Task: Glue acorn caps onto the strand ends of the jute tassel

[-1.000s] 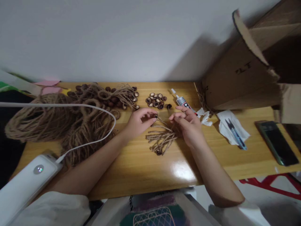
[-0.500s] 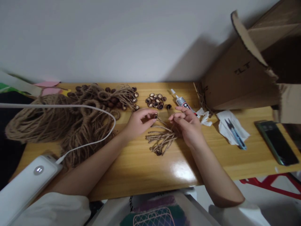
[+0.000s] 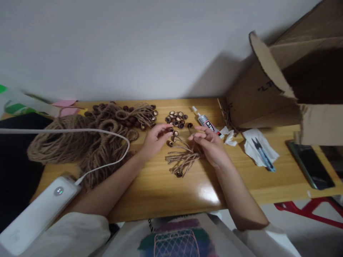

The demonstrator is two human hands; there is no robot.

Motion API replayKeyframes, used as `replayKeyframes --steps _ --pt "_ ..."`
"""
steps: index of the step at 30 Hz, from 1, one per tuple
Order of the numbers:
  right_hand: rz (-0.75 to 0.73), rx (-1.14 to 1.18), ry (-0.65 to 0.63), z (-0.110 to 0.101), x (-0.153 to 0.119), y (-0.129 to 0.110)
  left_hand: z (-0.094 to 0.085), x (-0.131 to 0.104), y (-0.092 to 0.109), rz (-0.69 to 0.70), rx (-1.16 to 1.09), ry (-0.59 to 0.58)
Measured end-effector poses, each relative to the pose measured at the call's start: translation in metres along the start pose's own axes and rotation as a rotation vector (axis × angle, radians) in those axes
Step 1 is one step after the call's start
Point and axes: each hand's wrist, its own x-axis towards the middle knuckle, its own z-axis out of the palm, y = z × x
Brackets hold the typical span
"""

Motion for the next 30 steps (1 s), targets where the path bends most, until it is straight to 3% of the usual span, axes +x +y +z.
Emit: replayKeyframes --steps 3,7,9,11,16,19,24,28,29,30 --pt "0.048 0.033 -0.004 -0.003 0.002 -0.003 -0.004 -0.002 0.008 -0.004 0.021 -0.018" --pt "0.143 0.146 -0.045 -0.005 0.003 -0.007 -0.005 -0.014 0.041 0.103 0.091 -0.276" --pt "0.162 0.201 -0.061 -0.006 0.003 -0.009 0.002 -0.021 0.059 0.124 0.153 -0.403" --pt "0.156 0.243 -0.073 -0.007 0.003 -0.009 0.014 -0.026 0.07 0.125 0.207 -0.45" --pt "0.157 0.301 -0.089 -0.011 0.003 -0.008 0.043 -0.024 0.06 0.035 0.17 -0.439" --pt "0.15 0.265 -0.077 -0.009 0.003 -0.007 0.052 -0.024 0.046 -0.039 0.086 -0.334" --pt "0.029 0.026 0.024 -0.01 0.002 -0.01 0.061 -0.032 0.035 -0.04 0.047 -0.18" --pt "-0.103 -0.164 0.17 -0.029 0.002 -0.022 0.065 -0.038 0.032 0.015 0.058 -0.123" --pt "-0.137 -0.261 0.22 -0.035 0.003 -0.026 0.065 -0.039 0.031 0.033 0.061 -0.115" --pt "-0.183 -0.499 0.291 -0.04 0.003 -0.029 0.066 -0.039 0.03 0.048 0.064 -0.106"
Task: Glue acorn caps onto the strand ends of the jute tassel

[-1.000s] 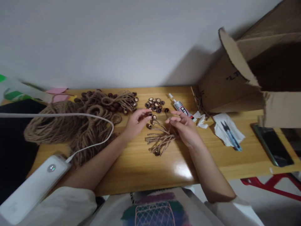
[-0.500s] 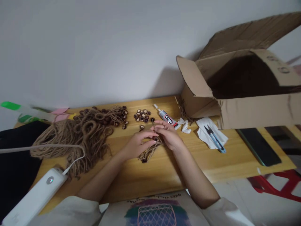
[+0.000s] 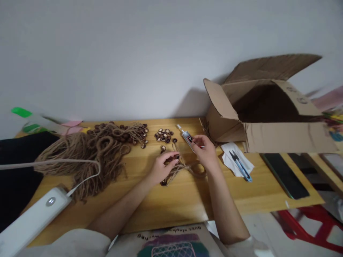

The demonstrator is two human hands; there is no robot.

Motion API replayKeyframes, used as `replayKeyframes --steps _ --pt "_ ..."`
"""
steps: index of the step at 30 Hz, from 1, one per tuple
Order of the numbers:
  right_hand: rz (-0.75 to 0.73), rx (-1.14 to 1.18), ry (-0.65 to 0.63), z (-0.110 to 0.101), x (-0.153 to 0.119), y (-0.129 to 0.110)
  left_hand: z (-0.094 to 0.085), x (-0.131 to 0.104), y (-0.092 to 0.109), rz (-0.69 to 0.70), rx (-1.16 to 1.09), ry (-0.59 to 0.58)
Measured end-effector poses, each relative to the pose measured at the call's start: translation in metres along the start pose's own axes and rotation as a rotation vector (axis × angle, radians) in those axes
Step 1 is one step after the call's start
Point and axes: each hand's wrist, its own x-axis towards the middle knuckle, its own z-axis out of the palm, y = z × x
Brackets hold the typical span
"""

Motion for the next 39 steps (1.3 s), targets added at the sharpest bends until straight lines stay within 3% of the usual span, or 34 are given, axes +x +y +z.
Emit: replayKeyframes --steps 4,8,16,22,29,39 --pt "-0.115 -0.723 0.039 -0.01 0.005 -0.001 0.002 -0.001 -0.005 0.026 0.007 0.011" --pt "-0.161 -0.937 -0.037 -0.003 0.007 -0.001 0.001 0.0 -0.008 -0.001 -0.018 -0.006" --pt "-0.299 -0.959 -0.107 0.025 0.044 -0.013 0.0 0.002 -0.005 -0.059 -0.131 -0.007" --pt "-0.26 -0.969 -0.099 0.055 0.07 -0.02 0.001 0.0 -0.004 -0.058 -0.175 0.0" --pt "-0.235 -1.004 -0.059 0.067 0.069 -0.022 0.0 0.001 -0.005 -0.057 -0.159 0.003" --pt "-0.227 -1.0 -0.081 0.058 0.051 -0.014 0.001 0.0 -0.007 -0.04 -0.168 0.018"
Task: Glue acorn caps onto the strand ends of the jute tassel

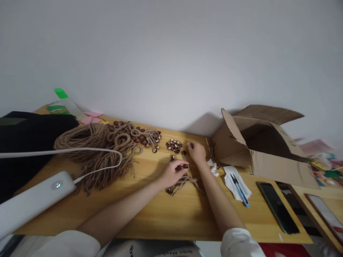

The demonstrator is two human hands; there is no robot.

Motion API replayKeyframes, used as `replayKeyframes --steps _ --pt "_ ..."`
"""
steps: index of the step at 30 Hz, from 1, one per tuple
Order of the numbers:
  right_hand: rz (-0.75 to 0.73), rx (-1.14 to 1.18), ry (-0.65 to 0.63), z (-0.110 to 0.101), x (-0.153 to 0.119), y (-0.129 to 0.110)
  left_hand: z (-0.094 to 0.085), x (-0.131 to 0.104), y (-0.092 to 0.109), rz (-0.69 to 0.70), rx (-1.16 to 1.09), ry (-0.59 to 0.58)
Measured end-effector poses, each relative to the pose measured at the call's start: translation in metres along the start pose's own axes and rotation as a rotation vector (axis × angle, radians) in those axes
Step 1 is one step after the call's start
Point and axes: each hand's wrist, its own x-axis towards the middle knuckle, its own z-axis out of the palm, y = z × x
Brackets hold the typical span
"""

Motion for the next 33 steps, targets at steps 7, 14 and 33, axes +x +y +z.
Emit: replayKeyframes --steps 7,14,33 --pt "-0.028 0.025 -0.005 0.0046 -0.0044 0.0017 -0.0001 0.0002 0.0012 -0.007 0.026 -0.005" --pt "-0.022 -0.001 -0.019 0.0024 -0.006 0.0005 -0.0011 -0.0005 0.0011 0.013 0.015 -0.006" --pt "-0.011 0.073 -0.021 0.0034 -0.0047 0.0003 -0.0005 0.0005 0.0018 -0.005 0.021 -0.015"
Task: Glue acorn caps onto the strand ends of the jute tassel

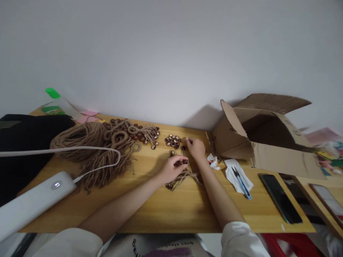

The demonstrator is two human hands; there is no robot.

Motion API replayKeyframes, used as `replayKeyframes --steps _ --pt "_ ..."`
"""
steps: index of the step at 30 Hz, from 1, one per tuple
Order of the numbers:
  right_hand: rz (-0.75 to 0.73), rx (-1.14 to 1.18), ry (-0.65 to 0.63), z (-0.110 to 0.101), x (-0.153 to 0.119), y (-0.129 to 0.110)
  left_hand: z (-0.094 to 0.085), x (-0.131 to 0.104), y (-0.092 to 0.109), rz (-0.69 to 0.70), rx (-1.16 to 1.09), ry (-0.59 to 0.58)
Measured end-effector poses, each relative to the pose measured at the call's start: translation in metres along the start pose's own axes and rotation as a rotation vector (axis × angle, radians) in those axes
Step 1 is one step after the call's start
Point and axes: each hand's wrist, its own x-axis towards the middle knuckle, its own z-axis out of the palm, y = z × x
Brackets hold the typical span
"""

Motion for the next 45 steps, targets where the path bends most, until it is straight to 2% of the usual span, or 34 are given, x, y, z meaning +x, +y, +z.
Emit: replayKeyframes --steps 7,14,20,29,35,45 --pt "0.011 0.108 -0.04 -0.003 0.018 0.016 -0.001 0.0 -0.001 0.019 -0.003 -0.006" --pt "0.03 0.032 -0.055 -0.016 0.031 0.033 -0.001 0.0 -0.002 0.024 0.011 -0.006" --pt "0.022 0.017 -0.069 -0.019 0.038 0.037 -0.001 0.0 -0.002 0.019 0.008 -0.009" --pt "0.11 0.098 -0.078 -0.04 0.048 0.034 -0.001 0.001 -0.003 0.017 -0.001 -0.014" --pt "0.152 0.124 -0.028 -0.045 0.055 0.035 -0.001 0.001 -0.004 0.029 0.011 -0.011" --pt "0.164 0.248 0.147 -0.058 0.058 0.038 -0.002 0.0 0.0 0.024 0.031 -0.015"
